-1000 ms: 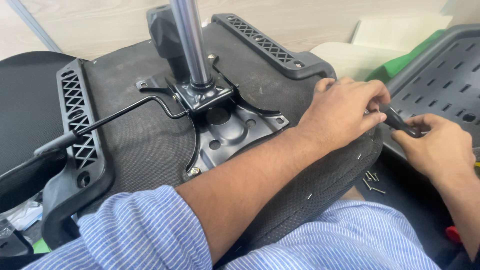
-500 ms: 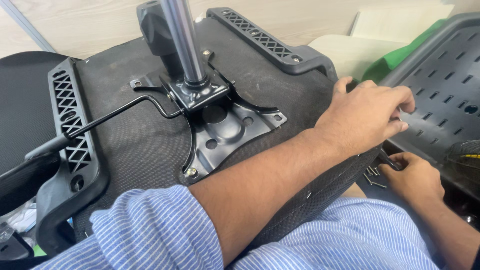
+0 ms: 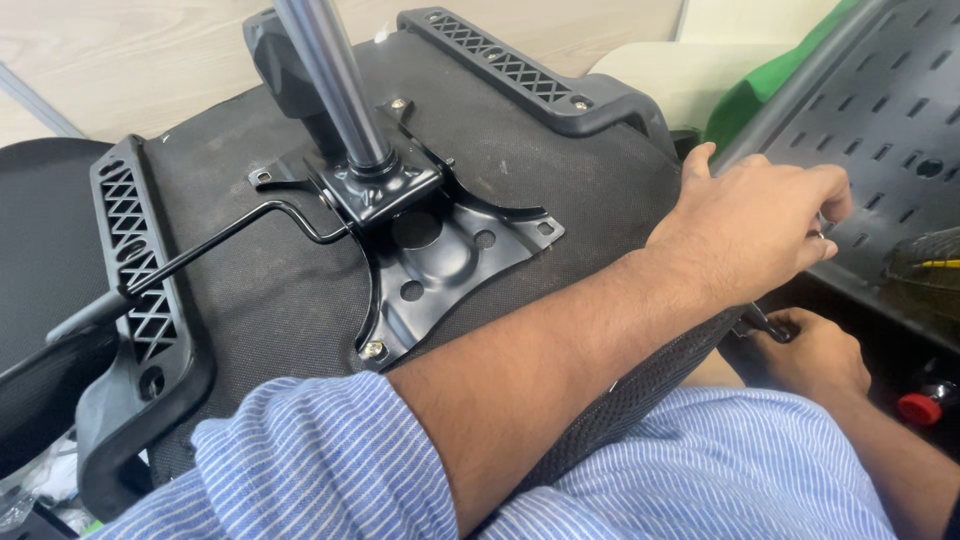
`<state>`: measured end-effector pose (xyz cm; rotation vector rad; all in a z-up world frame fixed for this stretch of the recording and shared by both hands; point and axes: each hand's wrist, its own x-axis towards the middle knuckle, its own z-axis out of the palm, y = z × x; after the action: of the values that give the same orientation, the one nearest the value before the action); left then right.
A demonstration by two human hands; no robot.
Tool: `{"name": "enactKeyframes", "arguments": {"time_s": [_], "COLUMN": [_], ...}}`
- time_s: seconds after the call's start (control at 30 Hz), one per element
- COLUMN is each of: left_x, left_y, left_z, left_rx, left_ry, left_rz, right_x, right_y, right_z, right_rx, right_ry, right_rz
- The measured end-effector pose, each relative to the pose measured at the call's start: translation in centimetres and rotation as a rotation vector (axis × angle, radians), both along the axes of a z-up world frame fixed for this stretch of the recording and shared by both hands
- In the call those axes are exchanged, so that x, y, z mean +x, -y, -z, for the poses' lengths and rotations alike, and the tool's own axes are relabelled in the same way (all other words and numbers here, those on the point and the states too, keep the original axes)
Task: The person uses a screwdriver to remove screws from a black plastic frame attached to a chair seat. They detach the frame, set it aside, and continue removing additional screws from the seat base.
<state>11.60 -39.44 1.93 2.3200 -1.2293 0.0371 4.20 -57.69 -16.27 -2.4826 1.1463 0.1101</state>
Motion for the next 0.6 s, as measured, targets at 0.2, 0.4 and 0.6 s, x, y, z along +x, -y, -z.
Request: {"name": "enactKeyframes", "arguments": {"time_s": [0.2,0.4,0.6], "left_x": [0.5,1.5,1.5], "left_y": [0.5,1.3,1.1], "left_z": [1.4,2.5,2.8], "left_rx": [-0.122,-0.134,-0.18], "left_ry": [0.089,0.029,0.04], "left_rz": [-0.045,0.014,0.016], "right_x": [0.5,0.2,-0.6], "right_y": [-0.6,0.4,0.6], "right_z": [0.8,3.0,4.1], "right_rx": [-0.007,0.013,-0.113], "right_ry": [-0.016,-0.126,-0.084], "right_rz": [-0.066,-0.033,-0.111]}}
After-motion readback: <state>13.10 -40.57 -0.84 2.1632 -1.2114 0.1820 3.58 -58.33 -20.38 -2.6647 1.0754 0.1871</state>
